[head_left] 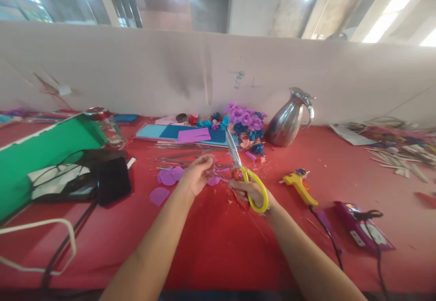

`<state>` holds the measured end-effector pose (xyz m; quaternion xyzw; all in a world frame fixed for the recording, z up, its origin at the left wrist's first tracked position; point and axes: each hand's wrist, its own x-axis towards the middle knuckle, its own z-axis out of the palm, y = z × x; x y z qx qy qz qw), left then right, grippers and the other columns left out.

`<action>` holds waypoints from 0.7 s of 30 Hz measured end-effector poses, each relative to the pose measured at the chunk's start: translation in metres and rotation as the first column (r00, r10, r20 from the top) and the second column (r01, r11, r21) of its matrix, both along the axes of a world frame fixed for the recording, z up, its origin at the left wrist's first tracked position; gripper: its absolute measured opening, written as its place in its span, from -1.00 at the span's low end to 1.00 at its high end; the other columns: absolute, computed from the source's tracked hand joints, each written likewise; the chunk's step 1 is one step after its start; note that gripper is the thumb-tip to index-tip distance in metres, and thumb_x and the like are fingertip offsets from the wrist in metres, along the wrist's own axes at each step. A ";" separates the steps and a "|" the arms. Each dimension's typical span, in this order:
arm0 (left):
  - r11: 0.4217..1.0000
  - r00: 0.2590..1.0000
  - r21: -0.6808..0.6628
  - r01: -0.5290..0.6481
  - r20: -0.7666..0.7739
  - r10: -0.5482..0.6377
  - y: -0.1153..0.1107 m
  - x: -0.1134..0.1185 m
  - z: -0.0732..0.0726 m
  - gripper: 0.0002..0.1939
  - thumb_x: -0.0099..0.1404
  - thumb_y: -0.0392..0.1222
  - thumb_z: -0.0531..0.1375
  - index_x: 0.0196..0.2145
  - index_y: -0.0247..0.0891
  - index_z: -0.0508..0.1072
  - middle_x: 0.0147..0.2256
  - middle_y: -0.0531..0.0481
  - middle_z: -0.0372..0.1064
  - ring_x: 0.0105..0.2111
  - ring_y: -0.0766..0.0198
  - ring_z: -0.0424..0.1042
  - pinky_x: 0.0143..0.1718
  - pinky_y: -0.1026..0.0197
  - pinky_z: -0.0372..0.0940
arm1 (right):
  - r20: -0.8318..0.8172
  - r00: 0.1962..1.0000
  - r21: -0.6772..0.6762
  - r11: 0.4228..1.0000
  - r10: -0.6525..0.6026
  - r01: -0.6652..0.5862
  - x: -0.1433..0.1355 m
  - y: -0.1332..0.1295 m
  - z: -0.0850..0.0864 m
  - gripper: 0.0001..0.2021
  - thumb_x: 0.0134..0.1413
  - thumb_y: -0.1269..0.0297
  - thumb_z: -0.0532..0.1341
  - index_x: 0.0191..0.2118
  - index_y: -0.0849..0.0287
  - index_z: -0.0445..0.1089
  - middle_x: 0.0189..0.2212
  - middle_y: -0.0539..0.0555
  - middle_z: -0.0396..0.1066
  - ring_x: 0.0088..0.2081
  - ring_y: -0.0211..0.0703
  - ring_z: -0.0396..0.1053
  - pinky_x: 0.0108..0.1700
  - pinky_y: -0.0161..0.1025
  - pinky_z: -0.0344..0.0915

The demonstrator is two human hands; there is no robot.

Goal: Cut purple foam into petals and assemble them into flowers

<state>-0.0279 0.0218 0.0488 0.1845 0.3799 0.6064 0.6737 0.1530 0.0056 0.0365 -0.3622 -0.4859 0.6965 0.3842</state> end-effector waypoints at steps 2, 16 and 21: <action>0.992 0.985 0.016 0.126 -0.123 -0.123 -0.006 0.003 -0.001 -0.89 0.01 -0.44 0.34 -0.48 -0.35 0.48 -0.55 0.07 0.40 -0.61 0.46 0.37 -0.58 0.44 0.30 | -0.042 0.999 -0.017 1.000 -0.005 0.005 -0.001 0.001 -0.002 -0.62 -0.23 0.21 0.35 -0.30 0.15 0.18 -0.72 -0.24 0.12 -0.72 -0.48 -0.04 -0.71 -0.50 -0.11; 0.862 0.829 0.015 -0.507 0.282 0.482 0.005 -0.013 0.019 -0.67 0.22 -0.59 0.09 -0.60 -0.38 0.45 -0.50 -0.05 0.51 -0.40 0.40 0.53 -0.29 0.43 0.42 | -0.172 0.978 -0.164 0.982 -0.119 0.091 -0.005 0.004 -0.002 -0.53 -0.22 -0.06 0.30 -0.27 0.13 0.18 -0.59 -0.10 0.31 -0.70 -0.42 0.09 -0.70 -0.45 -0.05; 0.867 0.855 0.103 -0.488 0.256 0.451 0.003 -0.007 0.010 -0.76 0.13 -0.58 0.18 -0.58 -0.37 0.47 -0.48 -0.05 0.53 -0.36 0.35 0.54 -0.23 0.39 0.43 | 0.036 0.999 0.011 0.999 0.032 -0.032 0.000 -0.010 -0.001 -0.45 -0.08 -0.18 0.23 -0.11 0.13 0.18 -0.53 -0.09 0.28 -0.62 -0.35 0.18 -0.65 -0.41 0.09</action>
